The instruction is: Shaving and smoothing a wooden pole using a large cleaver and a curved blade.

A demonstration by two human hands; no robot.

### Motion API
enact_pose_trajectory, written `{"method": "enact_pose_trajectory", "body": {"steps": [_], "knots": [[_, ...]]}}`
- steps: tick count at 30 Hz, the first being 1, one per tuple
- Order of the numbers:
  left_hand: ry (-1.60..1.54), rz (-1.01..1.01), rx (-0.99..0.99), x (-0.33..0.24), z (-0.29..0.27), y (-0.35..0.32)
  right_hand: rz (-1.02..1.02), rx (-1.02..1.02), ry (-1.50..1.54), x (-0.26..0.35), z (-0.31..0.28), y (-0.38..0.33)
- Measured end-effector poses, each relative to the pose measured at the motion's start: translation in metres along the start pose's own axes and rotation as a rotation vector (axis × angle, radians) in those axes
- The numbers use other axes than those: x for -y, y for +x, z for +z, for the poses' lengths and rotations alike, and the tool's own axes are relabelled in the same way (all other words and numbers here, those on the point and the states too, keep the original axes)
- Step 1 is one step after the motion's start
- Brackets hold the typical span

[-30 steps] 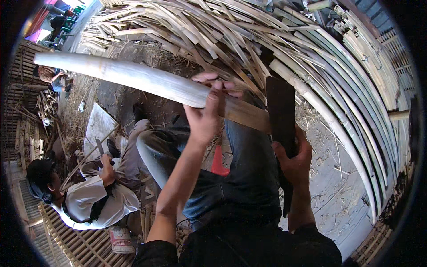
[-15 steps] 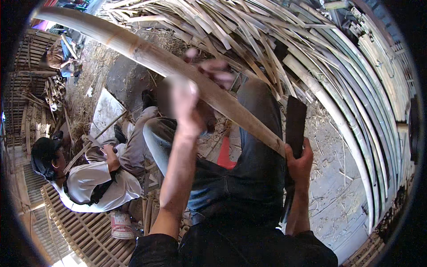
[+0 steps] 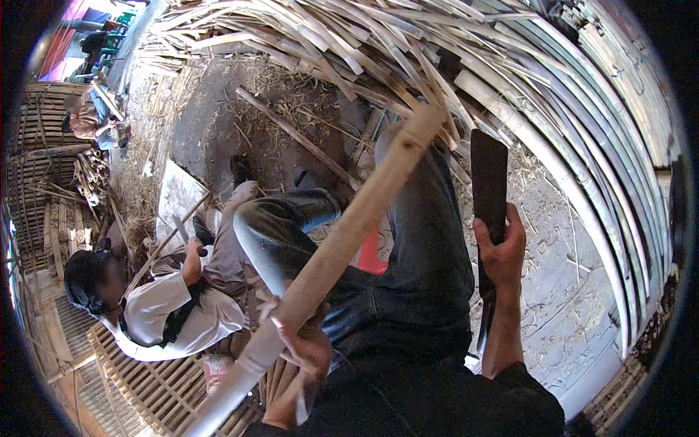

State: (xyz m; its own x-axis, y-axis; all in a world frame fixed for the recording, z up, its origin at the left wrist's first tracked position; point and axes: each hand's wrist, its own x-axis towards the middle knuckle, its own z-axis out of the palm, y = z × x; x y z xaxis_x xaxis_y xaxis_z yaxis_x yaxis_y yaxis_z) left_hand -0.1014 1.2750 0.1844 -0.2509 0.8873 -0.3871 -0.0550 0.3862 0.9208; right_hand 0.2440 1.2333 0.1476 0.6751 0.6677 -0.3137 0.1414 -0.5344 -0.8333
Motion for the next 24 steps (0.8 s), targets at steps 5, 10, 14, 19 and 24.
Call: {"method": "enact_pose_trajectory", "body": {"steps": [5,10,14,19,24], "knots": [[-0.099,-0.398,-0.057,0.069,-0.056,-0.027,-0.052,0.034,-0.017,-0.002,0.003,0.002],[-0.099,-0.477,-0.137,0.085,-0.085,-0.017,-0.098,0.089,0.007,0.012,0.018,-0.005],[-0.387,-0.53,-0.029,0.074,-0.098,-0.014,-0.183,0.147,-0.015,0.021,0.026,-0.006],[-0.373,-0.608,-0.008,0.089,-0.113,0.011,-0.36,0.1,-0.11,0.025,0.038,-0.007],[-0.102,-0.91,0.034,0.039,-0.085,0.018,-0.382,0.12,-0.292,0.018,0.047,-0.003]]}}
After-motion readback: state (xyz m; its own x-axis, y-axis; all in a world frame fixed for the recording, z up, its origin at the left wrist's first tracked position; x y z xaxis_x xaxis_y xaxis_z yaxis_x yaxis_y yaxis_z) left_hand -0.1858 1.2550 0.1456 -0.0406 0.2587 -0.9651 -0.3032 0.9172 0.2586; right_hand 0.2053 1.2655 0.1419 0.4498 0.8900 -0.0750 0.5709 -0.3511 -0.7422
